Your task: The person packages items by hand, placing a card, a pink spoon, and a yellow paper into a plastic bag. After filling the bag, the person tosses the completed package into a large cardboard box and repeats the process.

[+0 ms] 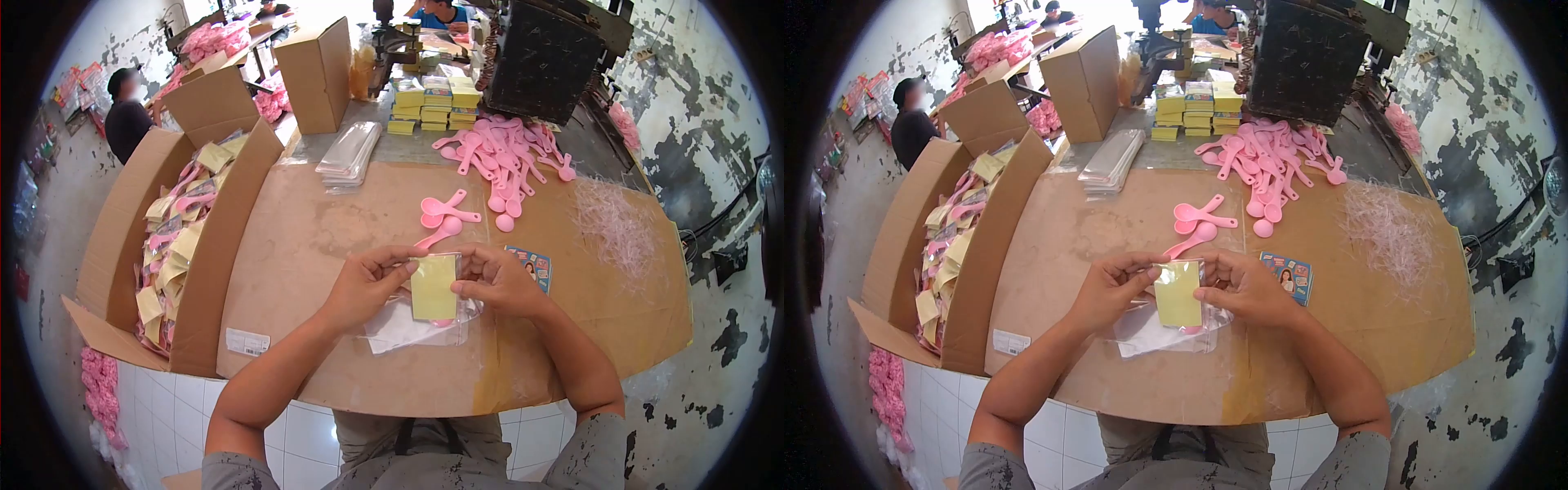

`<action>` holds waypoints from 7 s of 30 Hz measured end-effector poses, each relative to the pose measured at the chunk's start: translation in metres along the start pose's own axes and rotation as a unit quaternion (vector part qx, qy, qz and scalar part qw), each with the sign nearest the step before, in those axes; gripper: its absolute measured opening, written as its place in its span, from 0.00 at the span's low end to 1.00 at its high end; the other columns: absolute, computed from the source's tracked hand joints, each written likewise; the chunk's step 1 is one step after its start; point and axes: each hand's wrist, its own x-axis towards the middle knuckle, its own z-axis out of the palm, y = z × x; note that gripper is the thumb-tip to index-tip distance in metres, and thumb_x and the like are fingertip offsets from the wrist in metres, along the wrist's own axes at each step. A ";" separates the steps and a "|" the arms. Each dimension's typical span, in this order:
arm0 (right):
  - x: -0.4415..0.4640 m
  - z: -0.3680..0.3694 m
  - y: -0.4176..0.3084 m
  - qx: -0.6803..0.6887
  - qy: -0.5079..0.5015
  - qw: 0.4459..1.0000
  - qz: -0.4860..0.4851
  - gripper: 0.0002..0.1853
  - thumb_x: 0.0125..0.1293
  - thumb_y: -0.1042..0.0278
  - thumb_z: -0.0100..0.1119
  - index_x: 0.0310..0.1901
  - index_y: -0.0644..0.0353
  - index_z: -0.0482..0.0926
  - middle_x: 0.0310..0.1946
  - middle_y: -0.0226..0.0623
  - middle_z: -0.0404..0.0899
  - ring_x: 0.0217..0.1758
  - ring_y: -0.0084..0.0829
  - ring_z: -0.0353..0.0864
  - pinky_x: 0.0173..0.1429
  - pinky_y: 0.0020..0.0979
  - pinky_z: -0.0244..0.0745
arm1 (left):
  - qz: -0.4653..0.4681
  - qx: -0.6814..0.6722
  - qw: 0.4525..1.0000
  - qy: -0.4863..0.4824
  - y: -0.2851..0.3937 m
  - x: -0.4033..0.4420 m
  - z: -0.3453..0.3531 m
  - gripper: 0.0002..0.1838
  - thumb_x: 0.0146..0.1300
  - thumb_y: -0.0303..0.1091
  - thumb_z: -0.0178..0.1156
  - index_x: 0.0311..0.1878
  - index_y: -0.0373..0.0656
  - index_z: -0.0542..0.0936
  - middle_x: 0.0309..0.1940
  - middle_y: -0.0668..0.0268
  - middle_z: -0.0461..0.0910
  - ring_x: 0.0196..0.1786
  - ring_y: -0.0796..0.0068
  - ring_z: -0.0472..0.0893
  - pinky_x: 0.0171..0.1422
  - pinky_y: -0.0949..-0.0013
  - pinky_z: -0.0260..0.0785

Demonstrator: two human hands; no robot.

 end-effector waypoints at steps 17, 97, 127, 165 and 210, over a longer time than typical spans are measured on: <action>-0.035 -0.066 -0.040 -0.467 0.129 0.870 -0.096 0.22 0.67 0.70 0.70 0.62 0.62 0.81 0.49 0.39 0.84 0.52 0.32 0.83 0.59 0.33 0.76 | 0.240 -0.171 0.910 0.291 0.034 0.012 -0.060 0.16 0.76 0.33 0.59 0.63 0.41 0.81 0.55 0.63 0.85 0.57 0.68 0.83 0.62 0.63 0.76; -0.009 -0.041 -0.041 -0.250 0.042 0.963 -0.090 0.07 0.69 0.74 0.67 0.46 0.66 0.87 0.40 0.34 0.86 0.44 0.23 0.82 0.51 0.29 0.76 | 0.000 -0.048 0.997 -0.061 -0.005 -0.005 0.006 0.19 0.76 0.28 0.64 0.65 0.30 0.77 0.52 0.58 0.88 0.52 0.76 0.87 0.57 0.70 0.82; -0.014 0.020 -0.061 -0.221 -0.132 0.934 -0.250 0.10 0.63 0.79 0.71 0.46 0.60 0.86 0.56 0.38 0.83 0.67 0.40 0.80 0.69 0.41 0.74 | 0.013 -0.118 0.967 -0.224 0.000 -0.018 0.010 0.28 0.75 0.36 0.66 0.74 0.38 0.71 0.67 0.60 0.79 0.66 0.73 0.80 0.71 0.64 0.74; 0.012 0.059 -0.063 -0.726 0.070 0.573 -0.373 0.09 0.58 0.69 0.64 0.39 0.61 0.81 0.39 0.33 0.77 0.50 0.35 0.79 0.59 0.39 0.70 | 0.185 0.265 0.946 -0.004 0.007 -0.029 0.025 0.18 0.67 0.25 0.70 0.59 0.34 0.82 0.36 0.61 0.91 0.36 0.81 0.87 0.38 0.72 0.79; -0.018 0.007 -0.003 -0.066 0.026 0.997 0.025 0.12 0.75 0.73 0.65 0.56 0.66 0.82 0.46 0.31 0.86 0.46 0.16 0.83 0.48 0.23 0.78 | 0.019 0.010 1.000 -0.007 -0.004 -0.016 0.018 0.15 0.77 0.28 0.63 0.61 0.31 0.82 0.49 0.61 0.88 0.52 0.78 0.87 0.56 0.73 0.81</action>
